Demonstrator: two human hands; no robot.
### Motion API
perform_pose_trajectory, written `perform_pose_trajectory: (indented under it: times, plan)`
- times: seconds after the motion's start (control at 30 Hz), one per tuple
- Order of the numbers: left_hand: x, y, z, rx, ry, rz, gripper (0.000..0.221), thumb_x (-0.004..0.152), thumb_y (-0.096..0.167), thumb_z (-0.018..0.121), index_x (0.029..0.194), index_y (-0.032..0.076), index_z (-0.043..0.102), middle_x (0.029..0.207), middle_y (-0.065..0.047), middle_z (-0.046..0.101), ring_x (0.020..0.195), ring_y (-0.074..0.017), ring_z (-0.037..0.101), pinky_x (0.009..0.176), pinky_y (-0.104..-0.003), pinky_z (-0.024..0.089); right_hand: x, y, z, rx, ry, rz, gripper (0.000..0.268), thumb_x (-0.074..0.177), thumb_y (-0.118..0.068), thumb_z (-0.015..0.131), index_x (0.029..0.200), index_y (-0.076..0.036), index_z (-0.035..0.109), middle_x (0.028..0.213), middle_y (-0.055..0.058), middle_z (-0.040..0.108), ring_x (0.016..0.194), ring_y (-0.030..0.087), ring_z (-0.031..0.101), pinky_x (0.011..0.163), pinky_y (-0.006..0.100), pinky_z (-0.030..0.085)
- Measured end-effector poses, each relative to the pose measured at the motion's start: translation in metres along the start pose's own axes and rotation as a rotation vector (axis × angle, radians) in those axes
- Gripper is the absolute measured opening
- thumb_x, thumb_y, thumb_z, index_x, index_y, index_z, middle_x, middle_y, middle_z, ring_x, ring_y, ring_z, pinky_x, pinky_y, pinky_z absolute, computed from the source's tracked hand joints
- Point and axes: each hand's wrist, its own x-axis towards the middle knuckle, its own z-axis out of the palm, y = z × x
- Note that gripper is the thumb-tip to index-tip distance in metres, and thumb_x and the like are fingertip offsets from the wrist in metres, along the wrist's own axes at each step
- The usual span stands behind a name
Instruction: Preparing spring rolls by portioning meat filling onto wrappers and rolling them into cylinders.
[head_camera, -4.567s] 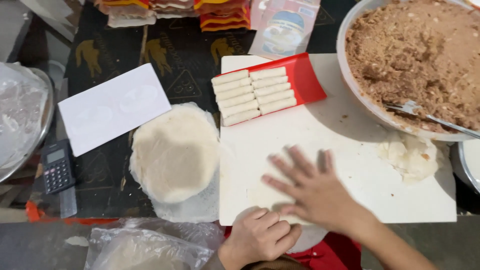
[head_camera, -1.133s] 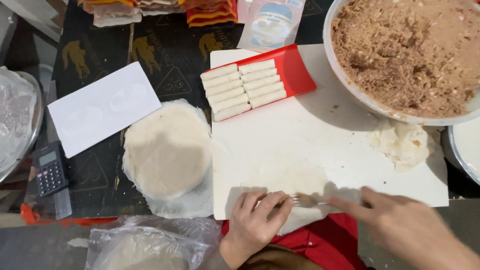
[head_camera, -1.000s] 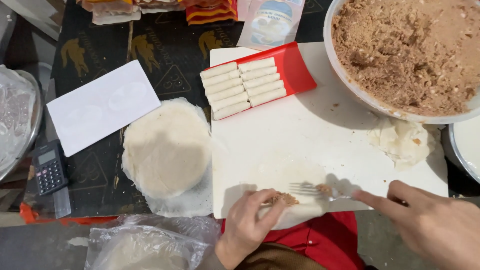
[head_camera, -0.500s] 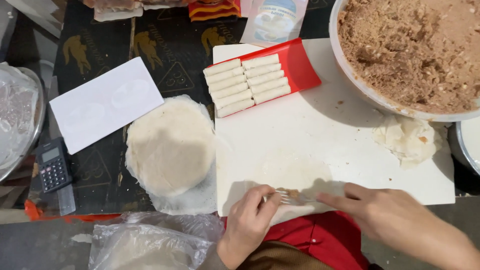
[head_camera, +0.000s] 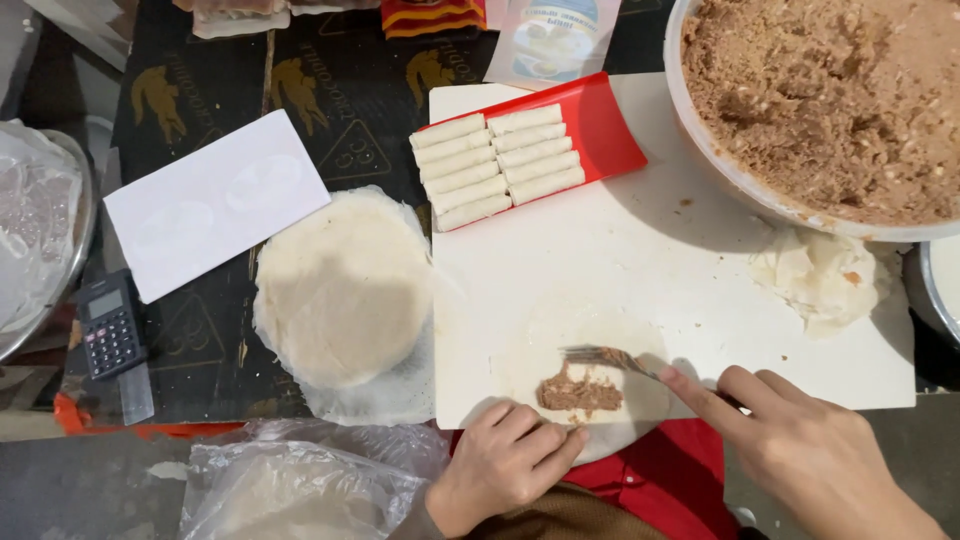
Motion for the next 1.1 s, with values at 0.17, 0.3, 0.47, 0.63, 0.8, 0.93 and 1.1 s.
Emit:
perform_pose_trajectory:
  times: [0.17, 0.3, 0.47, 0.63, 0.8, 0.93, 1.1]
  plan:
    - [0.002, -0.002, -0.001, 0.012, 0.014, -0.008, 0.007, 0.105, 0.002, 0.078, 0.104, 0.009, 0.076, 0.084, -0.002, 0.062, 0.070, -0.0204, 0.047, 0.061, -0.035, 0.038, 0.008, -0.008, -0.007, 0.147, -0.062, -0.044, 0.097, 0.076, -0.007, 0.067, 0.165, -0.038, 0.041, 0.091, -0.008, 0.059, 0.073, 0.013, 0.069, 0.042, 0.033, 0.055]
    - [0.008, 0.000, -0.004, -0.001, 0.007, -0.039, 0.012, 0.106, 0.005, 0.079, 0.097, 0.011, 0.074, 0.084, -0.001, 0.062, 0.070, -0.0215, 0.046, 0.062, -0.036, 0.039, 0.019, -0.015, -0.013, 0.083, -0.002, -0.030, 0.099, 0.073, -0.001, 0.069, 0.165, -0.032, 0.045, 0.086, -0.005, 0.058, 0.068, 0.018, 0.064, 0.042, 0.033, 0.054]
    - [0.011, 0.001, 0.010, -0.048, -0.010, -0.180, 0.009, 0.105, 0.015, 0.080, 0.097, 0.014, 0.076, 0.081, 0.000, 0.059, 0.074, -0.0184, 0.046, 0.066, -0.033, 0.038, -0.002, 0.068, 0.034, 0.188, -0.026, 0.486, 0.020, 0.114, -0.015, 0.058, 0.125, -0.022, 0.072, 0.079, -0.003, 0.060, 0.063, 0.014, 0.058, 0.050, 0.034, 0.044]
    - [0.054, -0.026, 0.017, 0.014, -0.064, -0.303, 0.030, 0.105, 0.030, 0.079, 0.088, 0.006, 0.071, 0.084, -0.005, 0.058, 0.078, -0.0220, 0.050, 0.064, -0.036, 0.041, -0.002, 0.166, 0.149, 0.923, 0.489, 0.797, 0.036, 0.146, -0.037, 0.035, 0.154, -0.006, 0.053, 0.136, 0.015, 0.052, 0.127, 0.031, 0.053, 0.116, 0.053, 0.039]
    - [0.064, -0.044, 0.021, 0.156, -0.061, -0.292, 0.023, 0.107, 0.015, 0.077, 0.124, 0.001, 0.069, 0.108, -0.011, 0.062, 0.089, -0.0291, 0.057, 0.066, -0.040, 0.054, 0.063, 0.038, -0.002, -0.132, 0.534, 0.244, 0.032, 0.103, 0.013, 0.068, 0.128, -0.002, 0.079, 0.123, 0.020, 0.074, 0.114, 0.037, 0.070, 0.100, 0.050, 0.058]
    - [0.049, -0.033, 0.020, 0.089, -0.168, -0.201, 0.031, 0.104, 0.020, 0.078, 0.117, -0.006, 0.066, 0.104, -0.014, 0.059, 0.097, -0.0322, 0.056, 0.091, -0.041, 0.053, 0.084, -0.045, 0.029, 0.539, 0.291, 0.045, 0.056, 0.096, -0.027, 0.074, 0.145, -0.005, 0.060, 0.131, 0.016, 0.066, 0.103, 0.038, 0.065, 0.089, 0.049, 0.051]
    - [0.029, -0.003, -0.002, 0.169, -0.247, -0.165, 0.026, 0.107, 0.006, 0.062, 0.130, -0.003, 0.071, 0.116, -0.008, 0.067, 0.101, -0.0271, 0.060, 0.070, -0.036, 0.059, 0.052, -0.080, 0.035, 0.370, 0.359, 0.009, 0.045, 0.103, -0.021, 0.063, 0.146, -0.006, 0.063, 0.132, 0.011, 0.066, 0.107, 0.031, 0.062, 0.095, 0.044, 0.055]
